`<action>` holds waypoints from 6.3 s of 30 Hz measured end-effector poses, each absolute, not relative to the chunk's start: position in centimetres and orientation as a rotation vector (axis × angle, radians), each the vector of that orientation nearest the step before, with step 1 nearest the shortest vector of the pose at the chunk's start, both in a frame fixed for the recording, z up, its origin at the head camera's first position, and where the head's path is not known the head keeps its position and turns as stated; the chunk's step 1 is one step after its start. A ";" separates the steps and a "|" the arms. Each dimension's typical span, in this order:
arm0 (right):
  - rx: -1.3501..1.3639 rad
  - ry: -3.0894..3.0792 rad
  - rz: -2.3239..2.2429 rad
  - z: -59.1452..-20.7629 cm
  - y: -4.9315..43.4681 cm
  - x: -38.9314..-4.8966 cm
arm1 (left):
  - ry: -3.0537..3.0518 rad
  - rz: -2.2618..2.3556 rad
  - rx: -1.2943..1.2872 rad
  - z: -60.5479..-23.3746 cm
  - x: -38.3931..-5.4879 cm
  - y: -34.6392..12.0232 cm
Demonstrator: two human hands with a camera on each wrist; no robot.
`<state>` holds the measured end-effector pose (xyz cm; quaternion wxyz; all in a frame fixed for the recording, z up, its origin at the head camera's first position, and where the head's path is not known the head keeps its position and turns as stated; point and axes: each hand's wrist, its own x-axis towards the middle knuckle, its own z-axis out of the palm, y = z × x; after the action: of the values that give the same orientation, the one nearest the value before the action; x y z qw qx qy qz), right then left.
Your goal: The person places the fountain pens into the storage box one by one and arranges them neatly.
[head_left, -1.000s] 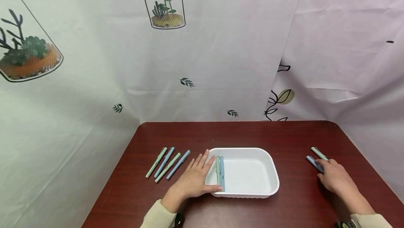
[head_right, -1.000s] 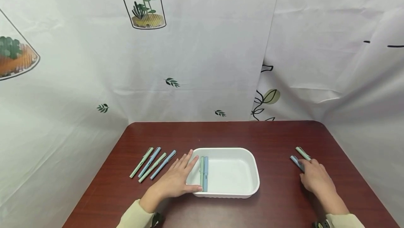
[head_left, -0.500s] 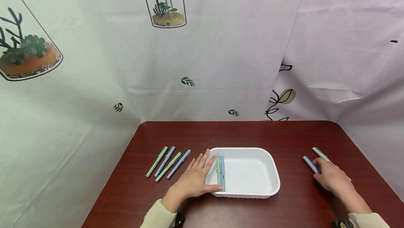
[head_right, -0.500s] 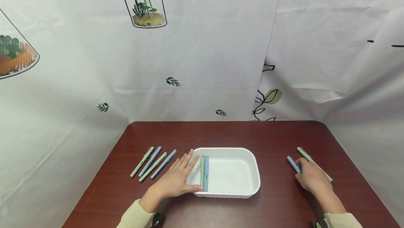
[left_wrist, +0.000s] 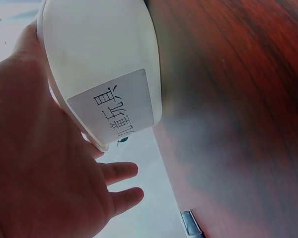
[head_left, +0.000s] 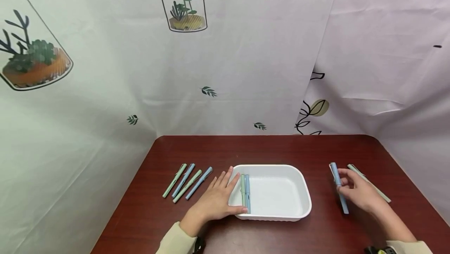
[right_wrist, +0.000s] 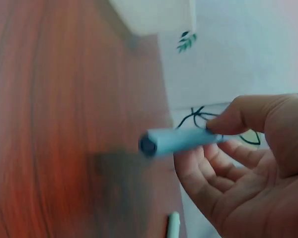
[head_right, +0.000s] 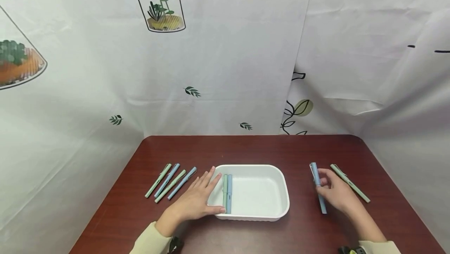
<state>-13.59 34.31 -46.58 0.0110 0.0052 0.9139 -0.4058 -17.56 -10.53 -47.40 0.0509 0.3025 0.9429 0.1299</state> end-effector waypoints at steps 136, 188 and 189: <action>0.059 2.434 -1.516 -47.7 12.3 -17.1 | 2.897 0.411 0.907 -47.5 -17.5 -10.6; -0.184 2.779 -1.269 -43.3 18.1 -14.8 | 2.904 0.423 0.910 -47.4 -17.9 -10.1; -0.177 2.788 -1.278 -43.1 18.6 -14.7 | 2.904 0.420 0.910 -47.4 -17.9 -10.2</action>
<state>-14.66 18.58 -43.10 0.0348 -0.0577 0.9070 -0.4157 -17.91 -10.17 -47.44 0.0349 0.2961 0.9447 0.1367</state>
